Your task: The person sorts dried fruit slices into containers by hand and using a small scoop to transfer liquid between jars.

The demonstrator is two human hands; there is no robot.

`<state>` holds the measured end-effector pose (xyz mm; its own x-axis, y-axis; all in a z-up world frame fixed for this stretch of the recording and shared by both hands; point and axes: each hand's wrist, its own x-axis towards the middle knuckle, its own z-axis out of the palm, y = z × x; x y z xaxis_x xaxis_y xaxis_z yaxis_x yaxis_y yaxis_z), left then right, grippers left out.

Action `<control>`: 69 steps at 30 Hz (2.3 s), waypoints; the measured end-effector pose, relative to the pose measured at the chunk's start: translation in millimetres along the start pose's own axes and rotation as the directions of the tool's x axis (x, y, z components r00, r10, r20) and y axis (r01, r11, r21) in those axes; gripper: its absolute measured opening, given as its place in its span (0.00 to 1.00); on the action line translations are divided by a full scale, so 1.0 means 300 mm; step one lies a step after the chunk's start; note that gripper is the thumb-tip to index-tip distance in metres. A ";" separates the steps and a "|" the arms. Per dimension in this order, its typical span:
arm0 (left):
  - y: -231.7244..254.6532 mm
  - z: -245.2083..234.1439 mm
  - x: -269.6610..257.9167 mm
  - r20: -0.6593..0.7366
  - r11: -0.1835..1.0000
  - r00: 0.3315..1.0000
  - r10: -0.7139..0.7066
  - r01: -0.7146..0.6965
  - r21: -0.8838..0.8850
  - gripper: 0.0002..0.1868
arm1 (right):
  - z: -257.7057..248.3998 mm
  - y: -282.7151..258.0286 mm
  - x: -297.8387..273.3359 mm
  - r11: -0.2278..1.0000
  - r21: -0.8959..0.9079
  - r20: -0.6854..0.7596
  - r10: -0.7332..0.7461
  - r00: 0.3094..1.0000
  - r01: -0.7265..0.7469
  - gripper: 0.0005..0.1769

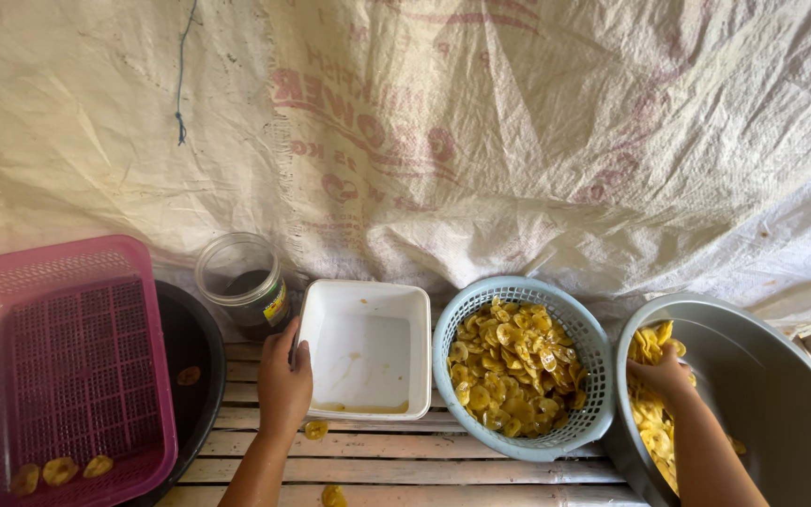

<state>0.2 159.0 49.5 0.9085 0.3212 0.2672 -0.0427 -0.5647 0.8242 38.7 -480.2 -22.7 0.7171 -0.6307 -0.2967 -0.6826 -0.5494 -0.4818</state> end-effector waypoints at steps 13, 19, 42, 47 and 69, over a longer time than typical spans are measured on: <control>0.063 -0.026 -0.004 0.049 0.996 0.995 -0.087 0.086 0.022 0.22 | 0.024 -0.033 -0.045 0.989 0.118 -0.028 -0.089 0.996 0.092 0.50; 0.045 -0.018 -0.005 0.039 0.995 0.996 -0.083 0.081 0.050 0.22 | -0.010 -0.025 -0.042 0.911 0.385 0.170 0.091 0.981 -0.151 0.36; 0.018 0.036 -0.003 0.027 0.996 0.996 -0.090 0.090 0.008 0.22 | -0.239 0.118 -0.148 0.675 0.721 0.227 -0.020 0.974 -0.154 0.22; 0.043 0.045 -0.006 0.028 0.992 0.992 -0.125 0.124 0.034 0.23 | -0.278 -0.035 -0.090 0.696 0.693 0.262 0.004 0.965 -0.191 0.23; 0.083 0.018 -0.022 0.092 0.983 0.979 -0.181 0.183 -0.012 0.25 | 0.390 -1.001 -0.930 0.799 0.441 0.459 -0.592 0.662 0.409 0.30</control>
<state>-4.5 138.9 65.6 0.9354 0.3472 0.0662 0.1196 -0.4872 0.8651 60.1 -75.3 108.3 0.9437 0.1600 -0.2897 -0.1898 -0.4553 -0.8699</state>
